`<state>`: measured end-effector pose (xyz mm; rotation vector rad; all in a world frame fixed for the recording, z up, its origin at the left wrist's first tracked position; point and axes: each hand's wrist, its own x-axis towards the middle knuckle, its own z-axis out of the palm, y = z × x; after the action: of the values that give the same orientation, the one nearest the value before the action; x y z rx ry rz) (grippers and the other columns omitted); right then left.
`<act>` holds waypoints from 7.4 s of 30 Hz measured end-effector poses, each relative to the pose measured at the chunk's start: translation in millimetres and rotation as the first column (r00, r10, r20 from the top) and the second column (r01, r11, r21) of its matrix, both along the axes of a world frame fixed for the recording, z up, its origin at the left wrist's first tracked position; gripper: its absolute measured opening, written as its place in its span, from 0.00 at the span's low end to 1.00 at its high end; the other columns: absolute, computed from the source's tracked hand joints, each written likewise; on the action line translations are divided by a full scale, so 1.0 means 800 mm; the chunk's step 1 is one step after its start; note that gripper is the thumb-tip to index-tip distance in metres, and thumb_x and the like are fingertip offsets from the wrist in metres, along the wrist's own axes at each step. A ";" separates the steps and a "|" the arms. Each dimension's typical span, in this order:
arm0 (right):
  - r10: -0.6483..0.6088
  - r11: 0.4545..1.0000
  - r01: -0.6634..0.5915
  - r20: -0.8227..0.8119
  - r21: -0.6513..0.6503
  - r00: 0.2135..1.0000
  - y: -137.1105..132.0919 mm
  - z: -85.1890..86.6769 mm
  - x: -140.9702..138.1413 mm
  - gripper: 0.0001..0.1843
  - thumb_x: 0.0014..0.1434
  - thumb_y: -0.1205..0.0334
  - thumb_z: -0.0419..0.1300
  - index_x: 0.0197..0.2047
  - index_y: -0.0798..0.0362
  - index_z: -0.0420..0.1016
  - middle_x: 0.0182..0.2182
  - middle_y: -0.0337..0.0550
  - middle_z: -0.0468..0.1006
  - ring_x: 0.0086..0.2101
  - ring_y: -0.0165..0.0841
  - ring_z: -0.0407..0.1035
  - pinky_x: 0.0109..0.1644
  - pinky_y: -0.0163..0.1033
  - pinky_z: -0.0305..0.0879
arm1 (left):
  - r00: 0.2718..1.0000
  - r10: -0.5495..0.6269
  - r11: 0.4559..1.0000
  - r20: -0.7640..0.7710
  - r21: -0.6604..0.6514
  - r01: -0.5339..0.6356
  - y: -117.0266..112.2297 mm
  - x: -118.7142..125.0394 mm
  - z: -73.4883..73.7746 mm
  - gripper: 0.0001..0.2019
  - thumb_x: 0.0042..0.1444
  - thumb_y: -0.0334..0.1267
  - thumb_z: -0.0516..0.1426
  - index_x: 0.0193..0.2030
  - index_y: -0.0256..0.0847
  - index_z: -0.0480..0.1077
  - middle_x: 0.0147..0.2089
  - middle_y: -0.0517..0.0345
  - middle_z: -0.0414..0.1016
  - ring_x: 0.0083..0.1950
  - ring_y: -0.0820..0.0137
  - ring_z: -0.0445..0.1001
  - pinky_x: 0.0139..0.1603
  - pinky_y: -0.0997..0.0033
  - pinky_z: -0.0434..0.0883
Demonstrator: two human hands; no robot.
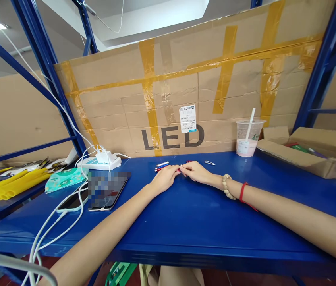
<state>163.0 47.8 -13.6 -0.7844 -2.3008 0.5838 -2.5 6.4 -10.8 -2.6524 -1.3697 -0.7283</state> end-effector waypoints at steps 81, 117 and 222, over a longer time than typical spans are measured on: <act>-0.075 0.987 0.046 -0.197 -0.151 0.978 0.013 0.003 0.006 0.23 0.46 0.45 0.61 0.31 0.60 0.76 0.18 0.38 0.70 0.17 0.23 0.58 0.22 0.32 0.57 | 0.976 0.216 0.971 0.021 0.098 -0.218 -0.004 0.011 0.004 0.07 0.60 0.31 0.47 0.42 0.42 0.63 0.39 0.53 0.74 0.41 0.64 0.72 0.39 0.70 0.67; 0.009 0.962 0.027 -0.128 0.273 0.992 0.022 0.006 0.015 0.10 0.48 0.55 0.62 0.25 0.53 0.77 0.26 0.40 0.71 0.26 0.28 0.65 0.30 0.34 0.60 | 0.997 -0.030 0.997 0.075 -0.062 0.035 0.005 -0.003 -0.002 0.06 0.61 0.35 0.45 0.40 0.41 0.62 0.36 0.58 0.71 0.36 0.68 0.71 0.37 0.73 0.66; -0.071 0.835 0.020 0.072 0.550 0.995 0.008 0.009 0.024 0.11 0.60 0.57 0.53 0.33 0.52 0.74 0.32 0.38 0.71 0.30 0.27 0.66 0.30 0.30 0.55 | 1.000 0.016 0.998 -0.020 0.061 -0.015 -0.004 -0.005 0.009 0.05 0.61 0.37 0.46 0.36 0.43 0.60 0.36 0.59 0.72 0.36 0.68 0.72 0.37 0.72 0.67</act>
<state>182.4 54.5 -6.1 -0.5826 -2.3431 -0.1525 -6.5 3.2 -3.9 -2.5925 -1.3398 -0.7275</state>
